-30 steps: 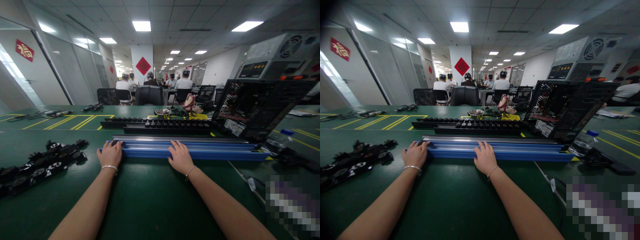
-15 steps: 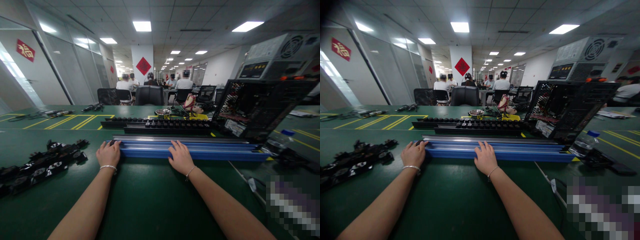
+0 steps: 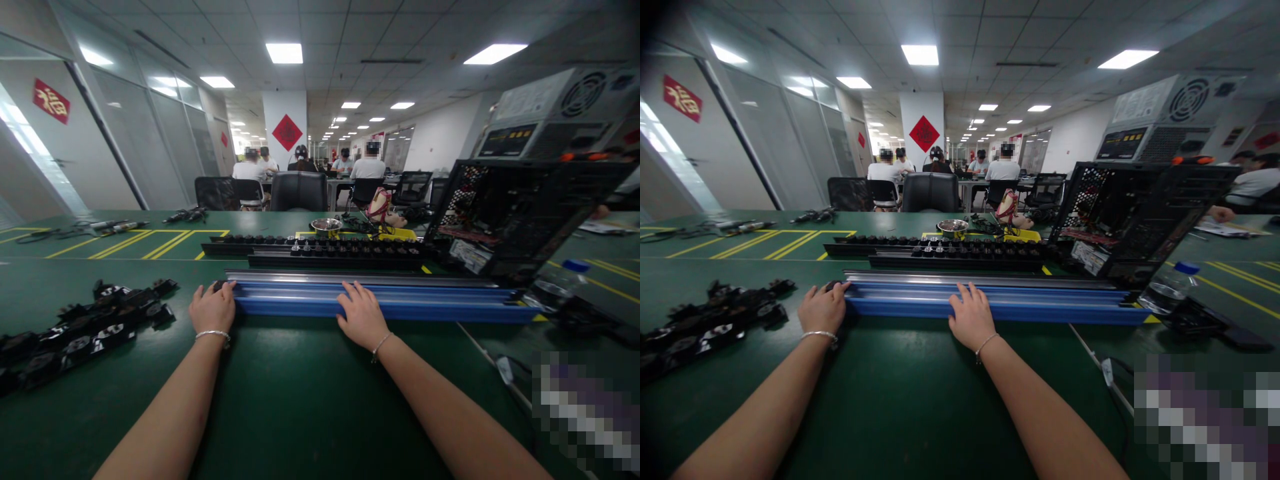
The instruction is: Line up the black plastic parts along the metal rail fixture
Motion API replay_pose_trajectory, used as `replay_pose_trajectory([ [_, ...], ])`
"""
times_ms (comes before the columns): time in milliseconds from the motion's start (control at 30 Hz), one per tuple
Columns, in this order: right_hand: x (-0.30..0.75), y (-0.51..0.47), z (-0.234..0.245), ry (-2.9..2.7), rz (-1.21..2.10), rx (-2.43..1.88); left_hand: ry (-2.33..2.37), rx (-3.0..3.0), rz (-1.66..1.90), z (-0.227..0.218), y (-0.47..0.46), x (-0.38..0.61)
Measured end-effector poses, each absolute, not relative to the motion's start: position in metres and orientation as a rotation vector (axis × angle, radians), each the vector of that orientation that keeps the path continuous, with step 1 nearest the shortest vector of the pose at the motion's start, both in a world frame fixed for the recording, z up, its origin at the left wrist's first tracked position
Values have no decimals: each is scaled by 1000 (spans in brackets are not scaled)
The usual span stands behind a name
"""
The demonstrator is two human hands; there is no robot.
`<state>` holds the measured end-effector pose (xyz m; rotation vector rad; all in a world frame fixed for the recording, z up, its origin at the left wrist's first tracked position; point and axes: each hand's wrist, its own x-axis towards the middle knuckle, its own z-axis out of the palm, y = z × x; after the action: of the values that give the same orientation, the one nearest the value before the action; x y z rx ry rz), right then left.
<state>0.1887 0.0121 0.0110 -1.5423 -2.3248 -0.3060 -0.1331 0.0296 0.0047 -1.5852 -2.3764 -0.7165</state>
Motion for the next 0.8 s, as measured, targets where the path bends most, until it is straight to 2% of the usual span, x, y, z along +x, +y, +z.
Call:
replay_pose_trajectory([
  [300, 189, 13, 10, -2319, -325, -1530, -2320, -1486, -891, -2, 33, -138],
  [800, 189, 12, 11, -2317, -303, -1534, -2509, -1441, -864, 11, 27, -137],
])
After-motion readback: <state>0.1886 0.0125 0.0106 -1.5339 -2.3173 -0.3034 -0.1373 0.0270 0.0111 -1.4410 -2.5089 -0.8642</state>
